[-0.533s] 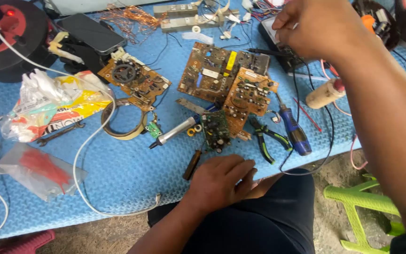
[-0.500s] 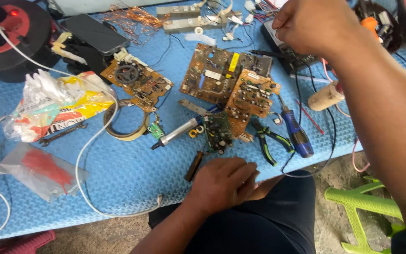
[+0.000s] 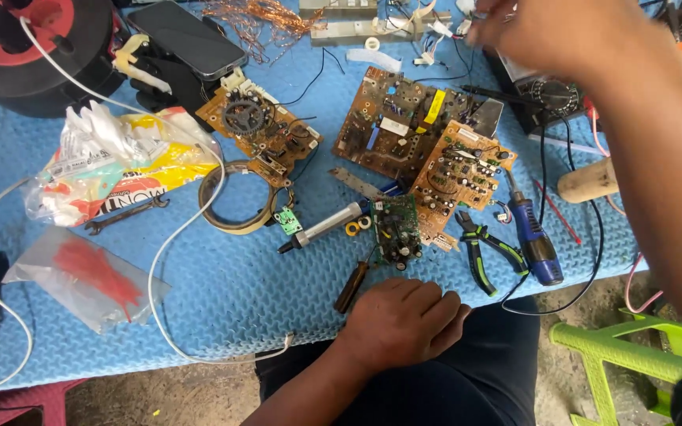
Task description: The person is repairing electronic circuit boards by inspecting them, manipulating components with pliers, and resoldering joints with a soldering iron.
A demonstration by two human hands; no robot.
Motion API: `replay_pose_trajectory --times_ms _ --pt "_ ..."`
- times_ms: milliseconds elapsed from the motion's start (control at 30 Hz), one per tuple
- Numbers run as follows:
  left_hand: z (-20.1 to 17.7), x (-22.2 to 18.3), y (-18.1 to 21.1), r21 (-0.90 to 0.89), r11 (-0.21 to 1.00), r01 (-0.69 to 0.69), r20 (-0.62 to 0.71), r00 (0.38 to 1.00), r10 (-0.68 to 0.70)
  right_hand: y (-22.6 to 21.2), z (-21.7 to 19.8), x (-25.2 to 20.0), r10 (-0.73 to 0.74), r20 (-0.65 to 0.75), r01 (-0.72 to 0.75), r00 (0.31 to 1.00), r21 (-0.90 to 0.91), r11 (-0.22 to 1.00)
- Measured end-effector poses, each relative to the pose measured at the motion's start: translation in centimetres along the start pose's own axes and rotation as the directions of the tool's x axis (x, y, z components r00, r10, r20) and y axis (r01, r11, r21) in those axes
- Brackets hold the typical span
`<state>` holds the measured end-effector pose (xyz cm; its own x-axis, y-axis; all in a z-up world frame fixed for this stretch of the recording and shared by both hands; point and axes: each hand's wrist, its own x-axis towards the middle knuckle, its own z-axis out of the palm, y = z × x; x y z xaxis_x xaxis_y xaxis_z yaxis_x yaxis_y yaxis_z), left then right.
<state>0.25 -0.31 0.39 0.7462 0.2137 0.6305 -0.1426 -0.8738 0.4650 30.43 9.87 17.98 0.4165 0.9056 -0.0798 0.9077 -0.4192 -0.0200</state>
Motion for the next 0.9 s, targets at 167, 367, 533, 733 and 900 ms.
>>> replay_pose_trajectory --times_ms 167,367,533,733,900 --pt "-0.6 0.6 0.2 -0.008 0.999 -0.047 -0.044 0.998 0.047 -10.7 -3.6 -10.7 -0.018 0.520 -0.020 0.854 0.067 0.998" --pt "-0.6 0.8 -0.1 0.038 0.995 -0.092 -0.079 0.992 0.095 -7.9 5.1 -12.6 -0.382 0.327 0.340 0.865 0.179 0.923" --pt "0.1 0.8 -0.1 0.110 0.988 -0.109 -0.190 0.973 0.128 -8.1 4.5 -13.5 -0.403 0.204 0.380 0.892 0.142 0.914" --pt "-0.4 1.3 0.3 0.086 0.990 -0.113 -0.193 0.973 0.127 -7.7 4.8 -14.3 -0.427 0.149 0.402 0.892 0.170 0.900" --pt "-0.3 1.3 0.3 0.074 0.991 -0.114 -0.200 0.972 0.126 -8.1 5.1 -15.6 -0.425 0.119 0.398 0.898 0.196 0.896"
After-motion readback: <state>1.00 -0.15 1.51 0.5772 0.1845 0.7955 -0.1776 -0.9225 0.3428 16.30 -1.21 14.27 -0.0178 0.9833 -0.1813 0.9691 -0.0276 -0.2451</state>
